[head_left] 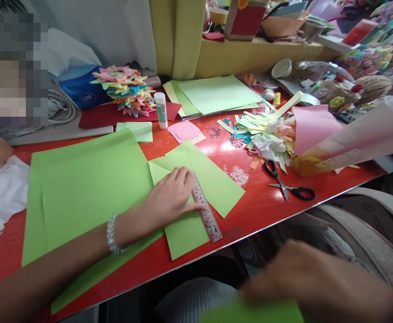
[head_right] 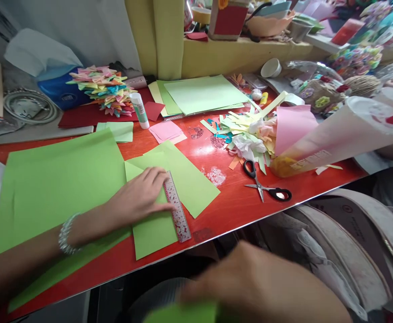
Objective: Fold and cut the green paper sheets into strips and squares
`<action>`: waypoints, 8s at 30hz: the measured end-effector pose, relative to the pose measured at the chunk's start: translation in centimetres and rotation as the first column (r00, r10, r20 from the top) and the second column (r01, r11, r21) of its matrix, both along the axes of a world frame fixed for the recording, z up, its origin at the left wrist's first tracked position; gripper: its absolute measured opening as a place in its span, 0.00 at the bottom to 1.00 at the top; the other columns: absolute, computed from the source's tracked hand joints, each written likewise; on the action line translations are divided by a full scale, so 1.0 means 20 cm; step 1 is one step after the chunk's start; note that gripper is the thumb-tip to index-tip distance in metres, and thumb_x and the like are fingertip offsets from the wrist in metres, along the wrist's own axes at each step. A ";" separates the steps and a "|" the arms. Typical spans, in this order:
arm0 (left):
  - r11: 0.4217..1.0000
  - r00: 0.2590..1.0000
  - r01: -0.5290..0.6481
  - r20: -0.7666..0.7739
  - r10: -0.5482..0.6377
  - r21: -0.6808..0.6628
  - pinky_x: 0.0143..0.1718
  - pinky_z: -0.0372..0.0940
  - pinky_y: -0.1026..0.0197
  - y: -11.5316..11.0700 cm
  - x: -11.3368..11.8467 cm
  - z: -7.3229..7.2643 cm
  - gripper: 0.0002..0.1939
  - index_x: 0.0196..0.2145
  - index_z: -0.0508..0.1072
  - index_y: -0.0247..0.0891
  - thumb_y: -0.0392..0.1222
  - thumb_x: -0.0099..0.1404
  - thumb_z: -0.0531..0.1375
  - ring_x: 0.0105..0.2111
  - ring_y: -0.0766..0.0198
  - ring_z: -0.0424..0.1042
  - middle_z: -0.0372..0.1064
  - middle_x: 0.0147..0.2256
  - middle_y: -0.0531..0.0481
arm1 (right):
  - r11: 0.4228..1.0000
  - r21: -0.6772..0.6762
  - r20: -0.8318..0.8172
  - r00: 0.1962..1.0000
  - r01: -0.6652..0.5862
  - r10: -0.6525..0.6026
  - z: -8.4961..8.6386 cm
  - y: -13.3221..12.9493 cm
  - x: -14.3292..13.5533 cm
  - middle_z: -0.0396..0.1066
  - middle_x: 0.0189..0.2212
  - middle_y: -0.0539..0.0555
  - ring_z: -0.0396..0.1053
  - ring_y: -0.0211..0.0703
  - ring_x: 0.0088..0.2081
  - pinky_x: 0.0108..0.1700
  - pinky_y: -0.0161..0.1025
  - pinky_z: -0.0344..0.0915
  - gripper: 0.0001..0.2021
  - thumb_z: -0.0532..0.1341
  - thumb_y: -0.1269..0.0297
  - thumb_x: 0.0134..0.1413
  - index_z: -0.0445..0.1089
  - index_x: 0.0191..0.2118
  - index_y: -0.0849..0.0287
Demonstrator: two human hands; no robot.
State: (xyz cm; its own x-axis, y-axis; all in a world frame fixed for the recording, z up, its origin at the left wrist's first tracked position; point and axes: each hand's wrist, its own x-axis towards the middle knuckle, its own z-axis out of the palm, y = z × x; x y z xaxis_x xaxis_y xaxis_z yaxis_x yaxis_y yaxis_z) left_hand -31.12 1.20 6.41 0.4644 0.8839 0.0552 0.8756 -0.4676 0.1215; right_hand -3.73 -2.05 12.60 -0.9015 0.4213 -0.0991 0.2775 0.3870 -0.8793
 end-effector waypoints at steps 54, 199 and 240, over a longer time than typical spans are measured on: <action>0.924 0.945 -0.243 0.143 0.295 -0.295 0.54 0.54 0.48 0.31 -0.45 0.16 0.27 0.46 0.73 0.36 0.60 0.64 0.49 0.53 0.46 0.57 0.67 0.46 0.41 | 0.801 0.290 0.108 0.813 0.524 -0.572 -0.29 0.33 -0.51 0.54 0.16 0.43 0.57 0.40 0.21 0.24 0.36 0.48 0.24 0.54 0.62 0.59 0.57 0.59 0.66; 0.896 0.299 0.094 0.870 0.391 -0.435 0.54 0.65 0.48 0.22 -0.19 -0.02 0.23 0.48 0.72 0.38 0.48 0.56 0.67 0.49 0.53 0.71 0.72 0.50 0.43 | 0.651 -0.359 -0.394 0.524 0.669 -0.755 -0.37 0.45 -0.08 0.70 0.51 0.57 0.69 0.52 0.52 0.48 0.49 0.72 0.19 0.66 0.60 0.50 0.67 0.49 0.55; 0.851 0.610 -0.070 0.653 0.449 -0.520 0.27 0.67 0.62 0.29 -0.36 0.26 0.24 0.48 0.75 0.38 0.43 0.52 0.68 0.26 0.65 0.71 0.71 0.30 0.49 | 0.547 -0.580 -0.106 0.610 0.603 -0.785 -0.19 0.49 -0.05 0.77 0.33 0.53 0.72 0.36 0.29 0.30 0.31 0.71 0.17 0.70 0.60 0.43 0.78 0.42 0.56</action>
